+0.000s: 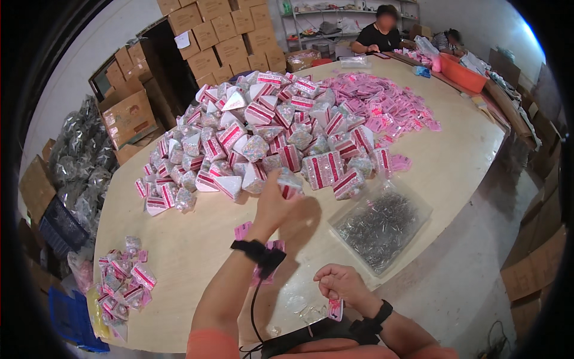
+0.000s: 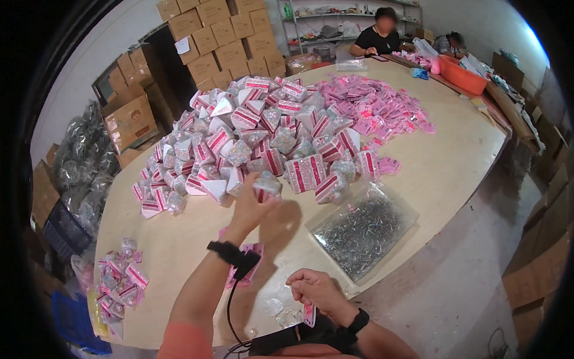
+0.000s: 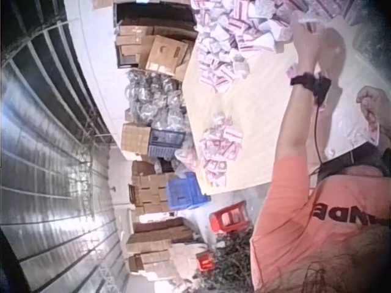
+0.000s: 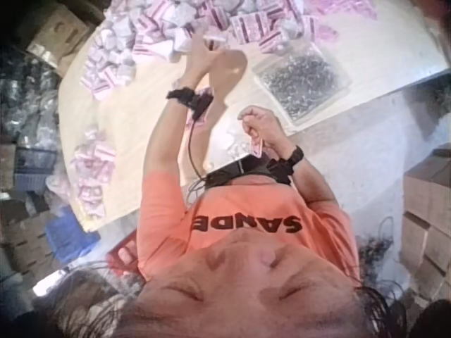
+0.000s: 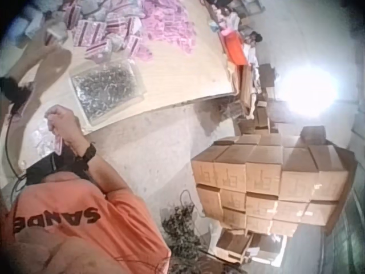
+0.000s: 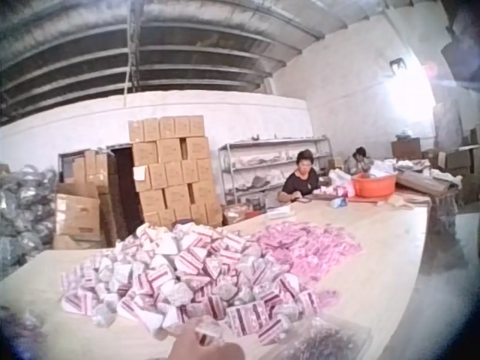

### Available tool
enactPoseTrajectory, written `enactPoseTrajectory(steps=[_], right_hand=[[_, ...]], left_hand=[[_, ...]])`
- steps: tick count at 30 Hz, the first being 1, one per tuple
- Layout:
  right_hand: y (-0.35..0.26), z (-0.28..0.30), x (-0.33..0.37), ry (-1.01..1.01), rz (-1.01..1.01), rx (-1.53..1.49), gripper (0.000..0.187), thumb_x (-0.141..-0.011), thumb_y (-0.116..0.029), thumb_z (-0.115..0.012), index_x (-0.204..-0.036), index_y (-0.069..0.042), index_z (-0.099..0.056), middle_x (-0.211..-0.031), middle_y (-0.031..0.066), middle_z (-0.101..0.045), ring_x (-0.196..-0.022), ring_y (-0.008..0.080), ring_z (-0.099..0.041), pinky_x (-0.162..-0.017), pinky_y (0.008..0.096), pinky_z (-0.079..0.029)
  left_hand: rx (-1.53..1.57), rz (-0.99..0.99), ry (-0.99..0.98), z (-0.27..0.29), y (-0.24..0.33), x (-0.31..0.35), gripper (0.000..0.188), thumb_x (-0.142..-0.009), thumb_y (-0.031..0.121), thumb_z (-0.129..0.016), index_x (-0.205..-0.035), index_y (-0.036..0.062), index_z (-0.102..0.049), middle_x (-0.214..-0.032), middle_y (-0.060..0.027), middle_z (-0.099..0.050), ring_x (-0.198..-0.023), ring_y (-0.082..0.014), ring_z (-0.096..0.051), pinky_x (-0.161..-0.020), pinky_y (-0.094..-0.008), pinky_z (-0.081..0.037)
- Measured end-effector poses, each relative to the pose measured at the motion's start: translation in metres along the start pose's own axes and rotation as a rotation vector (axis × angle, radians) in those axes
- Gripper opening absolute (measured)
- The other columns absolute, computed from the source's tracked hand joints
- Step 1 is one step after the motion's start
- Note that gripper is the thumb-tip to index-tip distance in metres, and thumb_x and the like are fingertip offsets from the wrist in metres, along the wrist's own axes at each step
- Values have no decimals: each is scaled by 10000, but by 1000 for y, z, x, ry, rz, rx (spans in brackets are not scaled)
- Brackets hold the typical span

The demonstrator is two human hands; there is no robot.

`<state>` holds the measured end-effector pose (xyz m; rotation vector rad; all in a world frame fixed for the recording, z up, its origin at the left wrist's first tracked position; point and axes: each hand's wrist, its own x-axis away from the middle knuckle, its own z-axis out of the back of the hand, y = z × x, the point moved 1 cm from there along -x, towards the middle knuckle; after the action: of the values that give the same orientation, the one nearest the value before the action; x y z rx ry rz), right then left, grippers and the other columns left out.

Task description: The person assembles small craft kits by inserting a metal pin into a triangular package containing colorful beads. They pick up a package, insert the pin, and place the finished unit on the table. The process is repeated continuously throughout the clip.

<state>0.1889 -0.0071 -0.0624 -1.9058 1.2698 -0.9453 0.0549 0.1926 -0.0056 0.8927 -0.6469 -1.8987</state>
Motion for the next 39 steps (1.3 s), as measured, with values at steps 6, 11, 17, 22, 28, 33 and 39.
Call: enactPoseTrajectory(steps=[6,11,17,22,28,33,39], right_hand=[[0,0,-2,44,-45,6,108,-850,-26,-520,-930,38,-555,-619,76,-544,-442,57,-407,-409,178,-330],[-7,-14,3,12,19,167,110,-862,-54,-539,-933,21,-578,-671,48,-566,-524,52,-468,-468,182,-385],[-50,-97,21,-18,590,725,106,-811,-38,-576,-893,28,-592,-741,64,-602,-610,94,-556,-546,220,-435],[-50,-137,27,-87,957,1097,153,-796,-50,-584,-934,15,-581,-787,152,-601,-677,274,-604,-593,327,-478],[-45,-150,29,-87,1001,1240,161,-790,-37,-576,-942,18,-567,-773,159,-593,-677,310,-596,-582,365,-473],[-45,-154,30,-80,1062,1260,159,-776,-19,-581,-931,14,-564,-740,151,-584,-649,304,-590,-557,368,-463],[-44,-156,31,-61,1099,1330,159,-755,5,-588,-913,11,-569,-679,132,-562,-588,291,-568,-517,367,-444]], left_hand=[[1131,251,-5,53,30,80,533,-809,175,-597,-1261,30,-353,-1108,-122,-530,-983,-287,-576,-756,-400,-530],[1272,247,31,70,35,151,673,-784,290,-618,-1297,-26,-318,-1237,-161,-475,-1106,-367,-508,-876,-461,-475],[1314,208,137,80,41,196,702,-782,322,-621,-1304,-37,-321,-1295,-159,-441,-1122,-353,-504,-921,-439,-446],[1245,162,287,86,53,217,677,-785,314,-625,-1293,-25,-335,-1272,-160,-462,-1099,-324,-525,-917,-436,-449],[1336,148,321,92,56,229,593,-787,196,-640,-1265,33,-329,-1199,-132,-488,-1091,-236,-524,-904,-375,-455],[1285,151,401,92,54,234,612,-767,188,-654,-1259,27,-329,-1177,-122,-493,-1070,-224,-531,-898,-354,-458],[1176,113,457,91,59,233,615,-774,241,-649,-1259,22,-341,-1119,-138,-534,-1019,-264,-573,-887,-376,-465]])
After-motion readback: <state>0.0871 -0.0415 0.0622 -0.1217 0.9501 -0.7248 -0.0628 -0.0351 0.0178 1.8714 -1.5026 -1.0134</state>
